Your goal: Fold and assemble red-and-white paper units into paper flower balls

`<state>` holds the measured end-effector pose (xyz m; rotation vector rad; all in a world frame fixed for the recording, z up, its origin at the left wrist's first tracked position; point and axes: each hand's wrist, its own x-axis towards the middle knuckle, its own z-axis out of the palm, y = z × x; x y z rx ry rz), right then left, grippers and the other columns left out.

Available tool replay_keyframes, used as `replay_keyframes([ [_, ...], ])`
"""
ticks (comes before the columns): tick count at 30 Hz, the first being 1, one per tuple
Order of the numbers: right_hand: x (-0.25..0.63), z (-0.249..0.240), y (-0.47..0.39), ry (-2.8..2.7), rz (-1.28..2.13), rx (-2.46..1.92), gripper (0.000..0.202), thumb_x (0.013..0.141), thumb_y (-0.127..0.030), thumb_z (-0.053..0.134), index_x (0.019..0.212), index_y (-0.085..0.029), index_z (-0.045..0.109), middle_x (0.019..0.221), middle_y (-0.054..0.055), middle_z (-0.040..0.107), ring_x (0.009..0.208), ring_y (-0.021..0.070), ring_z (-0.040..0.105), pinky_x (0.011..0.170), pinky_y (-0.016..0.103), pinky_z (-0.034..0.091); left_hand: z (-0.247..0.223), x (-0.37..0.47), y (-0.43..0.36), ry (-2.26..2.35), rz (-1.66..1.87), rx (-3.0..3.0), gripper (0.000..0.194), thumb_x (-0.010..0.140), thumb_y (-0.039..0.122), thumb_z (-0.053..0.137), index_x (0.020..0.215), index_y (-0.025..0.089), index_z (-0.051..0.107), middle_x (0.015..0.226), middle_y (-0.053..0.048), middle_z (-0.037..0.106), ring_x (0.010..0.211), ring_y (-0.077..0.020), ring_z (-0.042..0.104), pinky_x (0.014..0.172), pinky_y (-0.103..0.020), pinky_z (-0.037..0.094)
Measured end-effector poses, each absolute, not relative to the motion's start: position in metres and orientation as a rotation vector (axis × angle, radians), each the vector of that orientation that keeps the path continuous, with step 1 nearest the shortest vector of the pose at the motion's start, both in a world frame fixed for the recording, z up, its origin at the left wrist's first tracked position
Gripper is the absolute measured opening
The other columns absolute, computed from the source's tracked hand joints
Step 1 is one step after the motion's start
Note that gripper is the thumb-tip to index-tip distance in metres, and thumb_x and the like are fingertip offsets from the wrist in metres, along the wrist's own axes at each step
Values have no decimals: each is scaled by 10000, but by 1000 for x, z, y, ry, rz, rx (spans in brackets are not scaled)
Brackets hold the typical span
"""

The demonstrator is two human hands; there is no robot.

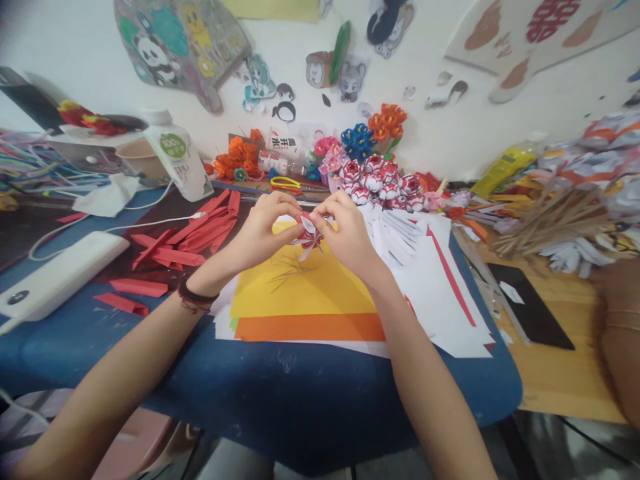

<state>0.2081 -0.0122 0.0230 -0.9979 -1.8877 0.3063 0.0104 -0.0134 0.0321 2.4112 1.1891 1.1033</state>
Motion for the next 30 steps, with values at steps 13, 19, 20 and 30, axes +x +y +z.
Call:
replay_keyframes([
  [13, 206, 19, -10, -1857, 587, -881, 429, 945, -577, 609, 731, -206, 607, 891, 45, 540, 864, 205, 544, 775, 368, 429, 37, 0, -6, 699, 1121, 2363, 128, 940, 310, 679, 901, 191, 707, 1168, -76, 660, 1160, -230, 587, 1078, -408, 401],
  [19, 211, 26, -13, -1882, 664, -1002, 451, 911, -631, 650, 800, -198, 710, 862, 50, 622, 826, 189, 550, 673, 323, 371, 36, -2, -2, 920, 1129, 2311, 118, 889, 303, 743, 840, 203, 707, 1100, -43, 700, 1120, -233, 610, 1061, -409, 382],
  [20, 212, 28, -13, -1897, 653, -1009, 445, 905, -632, 660, 818, -201, 729, 870, 50, 631, 826, 187, 556, 677, 321, 378, 36, -1, -3, 954, 1128, 2321, 100, 879, 285, 749, 835, 204, 709, 1096, -40, 705, 1117, -235, 607, 1053, -410, 382],
  [30, 206, 16, -11, -1914, 469, -1022, 373, 927, -524, 657, 739, -205, 703, 874, 52, 600, 817, 199, 551, 770, 367, 454, 34, 6, -9, 1158, 1089, 2448, 28, 866, 214, 711, 838, 215, 710, 1135, -44, 715, 1100, -258, 578, 1002, -452, 385],
])
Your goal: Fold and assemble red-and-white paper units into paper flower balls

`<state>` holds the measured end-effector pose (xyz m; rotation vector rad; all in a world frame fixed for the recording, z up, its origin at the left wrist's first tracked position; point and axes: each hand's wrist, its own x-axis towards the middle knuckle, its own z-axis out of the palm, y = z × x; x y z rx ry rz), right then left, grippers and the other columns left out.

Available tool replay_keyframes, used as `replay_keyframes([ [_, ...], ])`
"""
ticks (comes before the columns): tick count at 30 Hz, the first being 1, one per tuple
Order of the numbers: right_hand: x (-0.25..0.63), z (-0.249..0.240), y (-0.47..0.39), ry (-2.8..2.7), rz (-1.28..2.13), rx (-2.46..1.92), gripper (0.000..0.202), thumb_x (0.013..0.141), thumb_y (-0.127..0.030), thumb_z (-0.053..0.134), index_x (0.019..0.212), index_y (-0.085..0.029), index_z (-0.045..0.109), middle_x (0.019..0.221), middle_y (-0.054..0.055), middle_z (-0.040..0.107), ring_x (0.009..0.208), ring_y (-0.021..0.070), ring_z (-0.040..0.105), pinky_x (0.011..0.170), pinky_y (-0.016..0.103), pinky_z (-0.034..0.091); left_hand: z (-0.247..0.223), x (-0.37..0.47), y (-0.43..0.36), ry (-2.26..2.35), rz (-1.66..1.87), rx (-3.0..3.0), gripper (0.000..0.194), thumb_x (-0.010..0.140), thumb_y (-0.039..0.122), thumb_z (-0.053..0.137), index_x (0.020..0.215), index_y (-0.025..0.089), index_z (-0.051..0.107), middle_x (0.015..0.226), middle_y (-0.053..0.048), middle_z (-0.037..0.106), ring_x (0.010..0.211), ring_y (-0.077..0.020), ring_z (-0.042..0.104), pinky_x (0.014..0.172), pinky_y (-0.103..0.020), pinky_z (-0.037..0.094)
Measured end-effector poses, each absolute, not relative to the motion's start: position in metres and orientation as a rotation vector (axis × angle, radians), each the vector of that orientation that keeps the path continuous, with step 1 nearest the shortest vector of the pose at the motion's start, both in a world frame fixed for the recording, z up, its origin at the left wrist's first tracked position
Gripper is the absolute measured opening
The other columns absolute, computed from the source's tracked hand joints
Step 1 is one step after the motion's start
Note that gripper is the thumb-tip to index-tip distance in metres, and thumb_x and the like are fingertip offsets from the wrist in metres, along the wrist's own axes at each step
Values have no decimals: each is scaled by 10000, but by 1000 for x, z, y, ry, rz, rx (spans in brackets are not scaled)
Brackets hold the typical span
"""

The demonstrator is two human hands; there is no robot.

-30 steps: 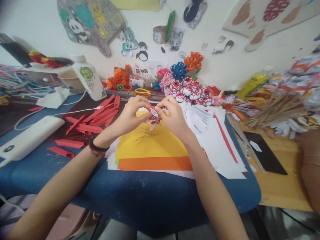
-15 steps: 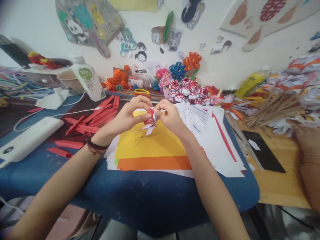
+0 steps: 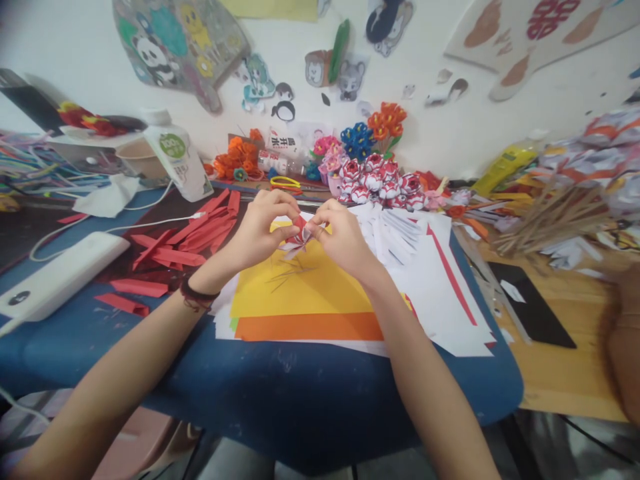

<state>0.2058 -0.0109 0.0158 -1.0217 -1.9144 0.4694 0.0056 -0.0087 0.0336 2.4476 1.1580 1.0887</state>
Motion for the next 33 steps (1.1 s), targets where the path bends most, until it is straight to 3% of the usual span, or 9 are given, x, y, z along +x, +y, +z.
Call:
replay_keyframes([
  [5, 197, 7, -9, -1884, 558, -936, 401, 982, -541, 559, 756, -211, 588, 906, 46, 547, 869, 205, 547, 832, 374, 463, 33, 3, -5, 1120, 1106, 2446, 36, 891, 235, 689, 866, 210, 701, 1142, -42, 715, 1101, -240, 589, 1024, -434, 391],
  [10, 196, 9, -11, -1846, 714, -894, 501, 953, -688, 534, 806, -212, 589, 908, 41, 564, 887, 199, 557, 830, 359, 478, 34, -1, -1, 943, 1132, 2378, 49, 889, 240, 691, 856, 204, 685, 1089, -53, 739, 1080, -221, 642, 1032, -401, 431],
  [15, 202, 14, -12, -1451, 1085, -1037, 493, 929, -705, 572, 1202, -297, 602, 1162, 71, 672, 1029, 213, 641, 800, 363, 565, 40, -6, 1, 852, 1159, 2329, 54, 863, 236, 740, 823, 219, 707, 1021, -52, 755, 1047, -224, 662, 1044, -409, 444],
  [20, 211, 19, -13, -1293, 1564, -1001, 584, 929, -749, 515, 1206, -254, 655, 1014, 97, 751, 897, 257, 734, 751, 457, 623, 49, -9, -5, 650, 1071, 2412, 42, 884, 250, 742, 848, 234, 756, 1115, -54, 724, 1112, -217, 616, 1051, -392, 441],
  [22, 214, 21, -15, -1409, 1652, -947, 568, 906, -726, 583, 1176, -242, 707, 979, 81, 769, 864, 247, 742, 761, 440, 622, 51, -9, -7, 654, 1032, 2445, 75, 892, 254, 739, 822, 248, 766, 1138, -45, 714, 1125, -215, 601, 1045, -388, 442],
  [25, 217, 22, -16, -1597, 1611, -868, 462, 819, -593, 781, 1099, -226, 767, 1031, 66, 782, 875, 214, 734, 788, 373, 598, 51, -10, -6, 692, 1010, 2524, 95, 886, 261, 750, 794, 253, 768, 1116, -37, 708, 1110, -219, 597, 1041, -390, 431],
  [27, 217, 21, -14, -1648, 1506, -871, 454, 799, -543, 817, 1113, -218, 766, 1048, 67, 779, 869, 197, 719, 785, 346, 580, 49, -11, -5, 726, 1010, 2575, 79, 906, 292, 730, 852, 254, 773, 1128, -44, 700, 1108, -218, 606, 1024, -381, 430],
  [31, 213, 19, -10, -1626, 997, -943, 522, 778, -509, 843, 1202, -235, 710, 1078, 65, 759, 963, 215, 709, 836, 357, 567, 45, -10, -6, 1114, 1126, 2641, 201, 996, 356, 592, 1065, 220, 722, 1094, -71, 710, 1011, -215, 633, 887, -355, 428],
  [33, 209, 20, -11, -1631, 717, -924, 550, 752, -511, 864, 1204, -246, 696, 1131, 71, 744, 1068, 244, 699, 899, 379, 559, 44, -6, -10, 1353, 1130, 2747, 260, 1019, 383, 545, 937, 185, 693, 965, -75, 719, 923, -227, 636, 866, -380, 395],
])
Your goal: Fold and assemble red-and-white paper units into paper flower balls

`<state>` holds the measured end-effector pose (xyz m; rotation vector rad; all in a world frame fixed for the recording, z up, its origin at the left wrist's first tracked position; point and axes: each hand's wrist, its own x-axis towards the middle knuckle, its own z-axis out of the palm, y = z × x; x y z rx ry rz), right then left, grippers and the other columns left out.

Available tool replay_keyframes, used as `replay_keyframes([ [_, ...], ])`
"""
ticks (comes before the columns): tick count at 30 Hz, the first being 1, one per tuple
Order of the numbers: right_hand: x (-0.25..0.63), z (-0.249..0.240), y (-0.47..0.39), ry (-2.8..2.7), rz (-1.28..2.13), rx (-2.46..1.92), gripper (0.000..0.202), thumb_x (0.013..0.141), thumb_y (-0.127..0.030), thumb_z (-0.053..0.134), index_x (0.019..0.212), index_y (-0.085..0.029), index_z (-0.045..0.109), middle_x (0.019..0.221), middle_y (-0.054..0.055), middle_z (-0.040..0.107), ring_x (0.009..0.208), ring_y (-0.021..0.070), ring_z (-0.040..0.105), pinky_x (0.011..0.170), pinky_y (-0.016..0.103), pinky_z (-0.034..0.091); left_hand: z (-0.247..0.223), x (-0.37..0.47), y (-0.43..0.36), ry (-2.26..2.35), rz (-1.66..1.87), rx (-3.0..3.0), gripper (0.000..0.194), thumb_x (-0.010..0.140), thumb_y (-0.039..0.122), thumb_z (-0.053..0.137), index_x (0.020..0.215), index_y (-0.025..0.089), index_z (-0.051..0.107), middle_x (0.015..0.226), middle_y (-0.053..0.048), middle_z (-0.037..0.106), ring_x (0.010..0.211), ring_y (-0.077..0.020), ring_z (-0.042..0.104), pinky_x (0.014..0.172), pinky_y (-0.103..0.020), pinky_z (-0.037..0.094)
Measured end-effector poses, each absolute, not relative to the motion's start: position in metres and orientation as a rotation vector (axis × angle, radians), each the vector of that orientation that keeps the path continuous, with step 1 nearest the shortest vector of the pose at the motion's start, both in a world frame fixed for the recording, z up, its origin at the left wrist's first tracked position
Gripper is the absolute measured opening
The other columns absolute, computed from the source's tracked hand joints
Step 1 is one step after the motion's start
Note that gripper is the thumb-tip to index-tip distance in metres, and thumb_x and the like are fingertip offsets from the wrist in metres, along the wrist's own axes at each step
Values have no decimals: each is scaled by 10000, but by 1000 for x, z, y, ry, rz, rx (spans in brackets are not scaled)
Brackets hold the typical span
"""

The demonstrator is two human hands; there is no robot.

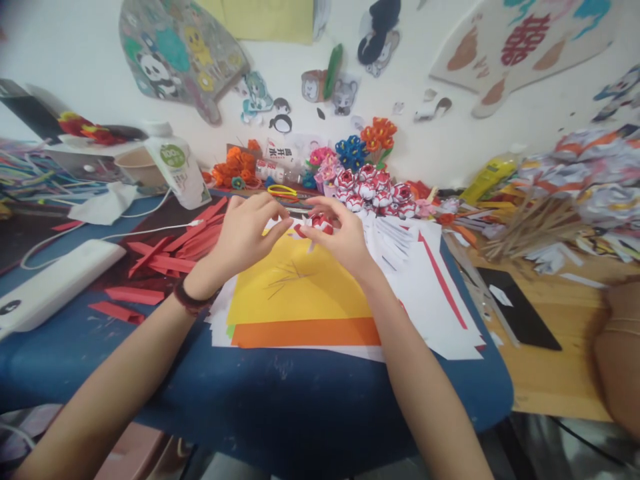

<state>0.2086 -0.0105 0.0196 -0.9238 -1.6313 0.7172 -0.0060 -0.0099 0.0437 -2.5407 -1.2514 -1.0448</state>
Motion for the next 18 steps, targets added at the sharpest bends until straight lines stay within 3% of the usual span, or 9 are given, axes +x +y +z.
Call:
replay_keyframes([
  [3, 203, 22, -15, -1709, 445, -882, 511, 801, -547, 816, 1206, -264, 687, 1205, 85, 721, 1118, 267, 686, 948, 415, 549, 41, 0, -16, -1275, -923, -2524, 288, 1020, 359, 520, 833, 182, 650, 756, -35, 705, 728, -193, 619, 802, -364, 374],
  [6, 198, 24, -20, -1801, 251, -874, 420, 868, -545, 752, 1179, -267, 698, 1191, 96, 715, 1144, 285, 658, 1003, 455, 520, 38, 5, -18, -1330, -856, -2521, 240, 990, 287, 514, 821, 180, 647, 694, -26, 706, 618, -172, 597, 758, -347, 381],
  [12, 198, 24, -18, -1881, 216, -903, 473, 860, -527, 755, 1251, -277, 663, 1255, 102, 653, 1190, 291, 614, 996, 449, 510, 34, 0, -10, -1348, -753, -2268, 275, 1016, 251, 439, 854, 178, 649, 714, -69, 724, 624, -198, 632, 631, -330, 332],
  [18, 197, 14, -18, -1987, -255, -1155, 491, 843, -606, 746, 1185, -255, 704, 1138, 118, 655, 1088, 343, 587, 975, 507, 419, 32, -5, -7, -1229, -693, -2189, 305, 1000, 147, 385, 814, 176, 625, 661, -84, 689, 612, -219, 630, 639, -369, 299],
])
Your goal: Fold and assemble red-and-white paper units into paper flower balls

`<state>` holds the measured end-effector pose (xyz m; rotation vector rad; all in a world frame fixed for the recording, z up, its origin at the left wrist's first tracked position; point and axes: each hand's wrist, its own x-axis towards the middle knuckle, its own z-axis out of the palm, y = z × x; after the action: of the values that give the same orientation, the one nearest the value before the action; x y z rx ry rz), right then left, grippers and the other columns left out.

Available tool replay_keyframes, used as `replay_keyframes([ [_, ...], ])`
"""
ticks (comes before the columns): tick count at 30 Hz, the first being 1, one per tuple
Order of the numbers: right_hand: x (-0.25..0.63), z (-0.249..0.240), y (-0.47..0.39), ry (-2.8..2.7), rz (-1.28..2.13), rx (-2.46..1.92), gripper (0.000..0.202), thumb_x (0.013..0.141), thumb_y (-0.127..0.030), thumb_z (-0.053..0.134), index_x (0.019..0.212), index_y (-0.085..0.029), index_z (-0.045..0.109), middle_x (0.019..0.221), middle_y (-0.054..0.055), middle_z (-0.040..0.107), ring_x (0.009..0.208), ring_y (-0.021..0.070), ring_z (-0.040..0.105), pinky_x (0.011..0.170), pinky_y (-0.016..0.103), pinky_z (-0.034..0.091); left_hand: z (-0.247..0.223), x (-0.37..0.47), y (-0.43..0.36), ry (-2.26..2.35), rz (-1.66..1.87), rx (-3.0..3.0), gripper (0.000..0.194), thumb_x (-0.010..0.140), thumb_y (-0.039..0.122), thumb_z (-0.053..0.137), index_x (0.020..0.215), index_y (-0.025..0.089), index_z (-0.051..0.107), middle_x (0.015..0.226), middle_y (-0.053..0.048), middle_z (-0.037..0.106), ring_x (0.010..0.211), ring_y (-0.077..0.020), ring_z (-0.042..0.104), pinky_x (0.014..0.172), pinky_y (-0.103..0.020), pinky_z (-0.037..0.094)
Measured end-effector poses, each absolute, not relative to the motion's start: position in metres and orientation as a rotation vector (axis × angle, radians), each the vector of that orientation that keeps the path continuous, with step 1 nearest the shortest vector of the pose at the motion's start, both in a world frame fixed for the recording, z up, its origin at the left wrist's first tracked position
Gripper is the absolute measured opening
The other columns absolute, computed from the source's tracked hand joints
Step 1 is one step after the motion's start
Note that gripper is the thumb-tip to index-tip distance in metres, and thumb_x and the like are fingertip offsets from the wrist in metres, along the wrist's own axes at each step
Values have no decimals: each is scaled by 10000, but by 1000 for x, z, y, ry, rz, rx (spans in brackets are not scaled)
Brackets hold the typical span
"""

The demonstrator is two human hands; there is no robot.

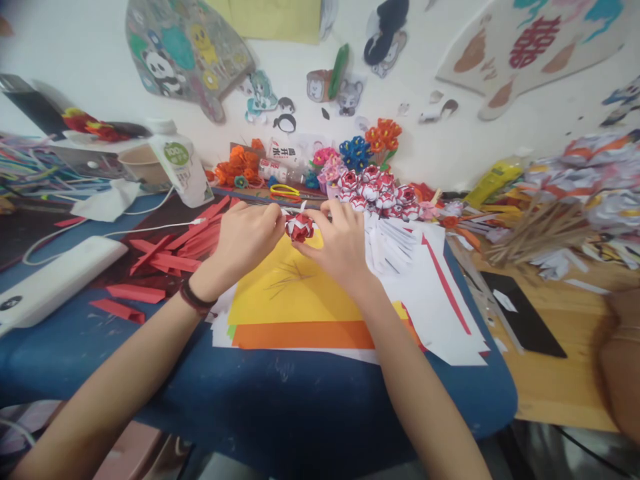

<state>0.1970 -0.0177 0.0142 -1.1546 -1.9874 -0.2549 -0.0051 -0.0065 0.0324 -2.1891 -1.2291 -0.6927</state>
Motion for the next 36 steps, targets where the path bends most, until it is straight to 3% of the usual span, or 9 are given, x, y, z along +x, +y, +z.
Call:
replay_keyframes([
  [4, 188, 9, -21, -1996, -172, -1215, 601, 901, -639, 658, 1326, -218, 600, 1168, 145, 683, 1073, 354, 610, 920, 475, 429, 30, -4, -8, -1200, -720, -2225, 278, 985, 123, 398, 821, 183, 615, 690, -88, 695, 649, -232, 641, 649, -378, 295],
  [12, 188, 3, -20, -1969, -312, -1288, 587, 936, -611, 628, 1343, -187, 617, 1103, 146, 734, 960, 329, 655, 842, 429, 454, 29, -1, -9, -1141, -732, -2222, 262, 996, 126, 423, 821, 188, 607, 698, -64, 691, 662, -213, 634, 655, -368, 303],
  [18, 188, 5, -22, -1972, -414, -1260, 498, 957, -547, 631, 1299, -184, 610, 1131, 114, 732, 1007, 303, 663, 859, 400, 495, 29, -2, -7, -1087, -781, -2158, 261, 994, 138, 452, 773, 191, 581, 646, -40, 666, 605, -194, 605, 627, -362, 271],
  [24, 188, 7, -23, -2078, -424, -1254, 601, 974, -485, 631, 1495, -214, 505, 1168, 103, 712, 1032, 302, 636, 888, 419, 498, 30, -2, -9, -1072, -739, -2155, 238, 968, 94, 457, 786, 188, 579, 659, -29, 676, 603, -183, 606, 640, -361, 281],
  [30, 188, 7, -23, -2051, -359, -1261, 464, 967, -328, 650, 1414, -210, 613, 1137, 107, 717, 1050, 293, 642, 894, 406, 503, 30, -1, -10, -997, -714, -2127, 232, 979, 85, 458, 805, 186, 572, 668, -21, 663, 603, -184, 605, 647, -366, 272],
  [36, 190, 6, -23, -1963, -369, -1234, 354, 929, -306, 711, 1272, -220, 713, 1086, 90, 764, 995, 268, 686, 818, 356, 515, 30, -1, -12, -1000, -701, -2115, 188, 978, 109, 504, 824, 185, 579, 687, -10, 661, 603, -194, 609, 641, -369, 297],
])
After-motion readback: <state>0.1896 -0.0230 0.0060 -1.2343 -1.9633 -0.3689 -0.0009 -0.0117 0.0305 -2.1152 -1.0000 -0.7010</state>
